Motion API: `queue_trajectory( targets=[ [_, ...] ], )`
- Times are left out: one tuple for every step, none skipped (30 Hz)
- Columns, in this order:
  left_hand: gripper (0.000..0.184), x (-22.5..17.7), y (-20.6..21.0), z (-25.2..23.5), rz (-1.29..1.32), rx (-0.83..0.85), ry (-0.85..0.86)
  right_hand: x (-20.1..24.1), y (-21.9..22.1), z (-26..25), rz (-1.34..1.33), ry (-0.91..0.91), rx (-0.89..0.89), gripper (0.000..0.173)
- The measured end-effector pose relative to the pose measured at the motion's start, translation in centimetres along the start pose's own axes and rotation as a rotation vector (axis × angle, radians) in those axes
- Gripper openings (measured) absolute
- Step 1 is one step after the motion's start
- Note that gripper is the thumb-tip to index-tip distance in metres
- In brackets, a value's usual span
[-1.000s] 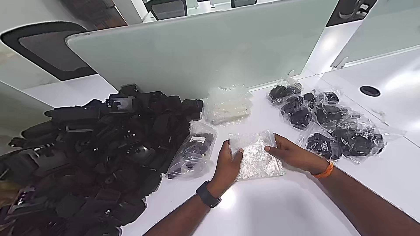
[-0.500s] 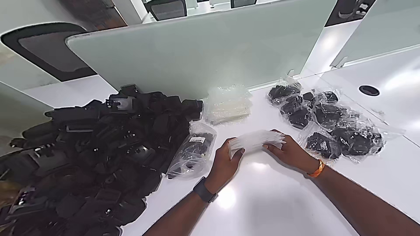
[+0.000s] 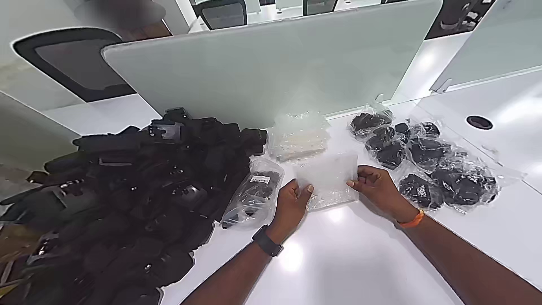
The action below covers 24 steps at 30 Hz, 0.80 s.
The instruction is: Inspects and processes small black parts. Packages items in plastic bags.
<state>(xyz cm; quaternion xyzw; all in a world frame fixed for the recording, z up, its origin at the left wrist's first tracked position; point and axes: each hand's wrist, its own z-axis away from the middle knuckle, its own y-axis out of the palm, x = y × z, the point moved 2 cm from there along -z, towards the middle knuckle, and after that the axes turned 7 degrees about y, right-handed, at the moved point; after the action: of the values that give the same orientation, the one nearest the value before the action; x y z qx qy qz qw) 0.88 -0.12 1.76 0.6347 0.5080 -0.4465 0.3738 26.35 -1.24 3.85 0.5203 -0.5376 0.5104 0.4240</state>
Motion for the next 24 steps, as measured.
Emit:
queue_trajectory(
  targets=[
    [0.013, -0.1, 0.0, 0.0, 0.006, -0.004, -0.010, 0.2, 0.2, 0.0, -0.001, 0.009, -0.025, 0.020],
    [0.013, -0.1, 0.1, 0.0, 0.013, -0.001, -0.026, 0.5, 0.2, 0.1, 0.001, 0.018, -0.061, 0.021],
    [0.014, -0.2, 0.2, 0.0, 0.013, 0.010, -0.046, 0.8, 0.2, 0.2, 0.001, 0.023, -0.104, 0.023],
    [0.014, -0.2, 0.1, 0.0, 0.004, 0.023, -0.068, 1.1, 0.2, 0.3, -0.004, 0.023, -0.139, 0.026],
    [0.015, -0.1, 0.1, 0.0, 0.001, 0.033, -0.090, 1.6, 0.0, 0.2, -0.005, 0.015, -0.167, 0.032],
    [0.016, -0.1, 0.1, -0.1, 0.005, 0.039, -0.105, 2.3, -0.4, 0.0, 0.007, 0.000, -0.191, 0.036],
    [0.020, -0.1, 0.1, -0.1, 0.015, 0.047, -0.117, 3.1, -0.8, -0.1, 0.032, -0.016, -0.214, 0.039],
    [0.023, -0.1, 0.2, -0.1, 0.034, 0.054, -0.130, 4.0, -1.3, -0.3, 0.070, -0.039, -0.235, 0.040],
    [0.026, -0.2, 0.2, 0.0, 0.059, 0.058, -0.138, 5.0, -1.9, -0.5, 0.126, -0.064, -0.258, 0.040],
    [0.028, -0.2, 0.2, 0.1, 0.079, 0.058, -0.138, 6.2, -2.5, -0.8, 0.204, -0.085, -0.291, 0.038],
    [0.029, -0.1, 0.2, 0.1, 0.077, 0.049, -0.129, 7.5, -3.0, -1.3, 0.303, -0.108, -0.323, 0.037],
    [0.029, 0.0, 0.2, 0.1, 0.059, 0.042, -0.122, 9.0, -3.5, -1.7, 0.417, -0.130, -0.339, 0.037],
    [0.028, 0.1, 0.3, 0.2, 0.035, 0.043, -0.112, 10.7, -4.1, -2.3, 0.548, -0.158, -0.339, 0.037],
    [0.027, 0.1, 0.3, 0.2, 0.013, 0.045, -0.098, 12.4, -4.5, -3.1, 0.694, -0.188, -0.318, 0.038],
    [0.026, 0.2, 0.3, 0.1, -0.003, 0.047, -0.087, 14.2, -4.8, -4.1, 0.830, -0.216, -0.286, 0.038],
    [0.026, 0.2, 0.3, 0.2, -0.013, 0.055, -0.082, 15.8, -4.8, -5.1, 0.953, -0.234, -0.254, 0.037],
    [0.026, 0.2, 0.4, 0.2, -0.022, 0.068, -0.079, 17.3, -4.6, -6.3, 1.038, -0.236, -0.240, 0.035],
    [0.026, 0.2, 0.4, 0.3, -0.030, 0.080, -0.074, 18.6, -4.3, -7.7, 1.113, -0.244, -0.240, 0.032],
    [0.026, 0.2, 0.4, 0.3, -0.037, 0.089, -0.071, 19.6, -3.9, -9.2, 1.190, -0.244, -0.238, 0.030],
    [0.026, 0.2, 0.4, 0.3, -0.043, 0.098, -0.070, 20.5, -3.4, -10.6, 1.260, -0.239, -0.239, 0.030],
    [0.026, 0.2, 0.4, 0.3, -0.046, 0.106, -0.069, 21.1, -2.6, -11.9, 1.320, -0.226, -0.242, 0.030],
    [0.027, 0.2, 0.4, 0.3, -0.048, 0.111, -0.072, 21.5, -1.6, -13.3, 1.377, -0.198, -0.247, 0.030],
    [0.028, 0.2, 0.3, 0.2, -0.050, 0.112, -0.073, 21.7, -0.4, -14.6, 1.436, -0.160, -0.250, 0.030],
    [0.028, 0.2, 0.2, 0.2, -0.051, 0.112, -0.070, 21.6, 0.9, -15.9, 1.504, -0.118, -0.246, 0.028]
  ],
)
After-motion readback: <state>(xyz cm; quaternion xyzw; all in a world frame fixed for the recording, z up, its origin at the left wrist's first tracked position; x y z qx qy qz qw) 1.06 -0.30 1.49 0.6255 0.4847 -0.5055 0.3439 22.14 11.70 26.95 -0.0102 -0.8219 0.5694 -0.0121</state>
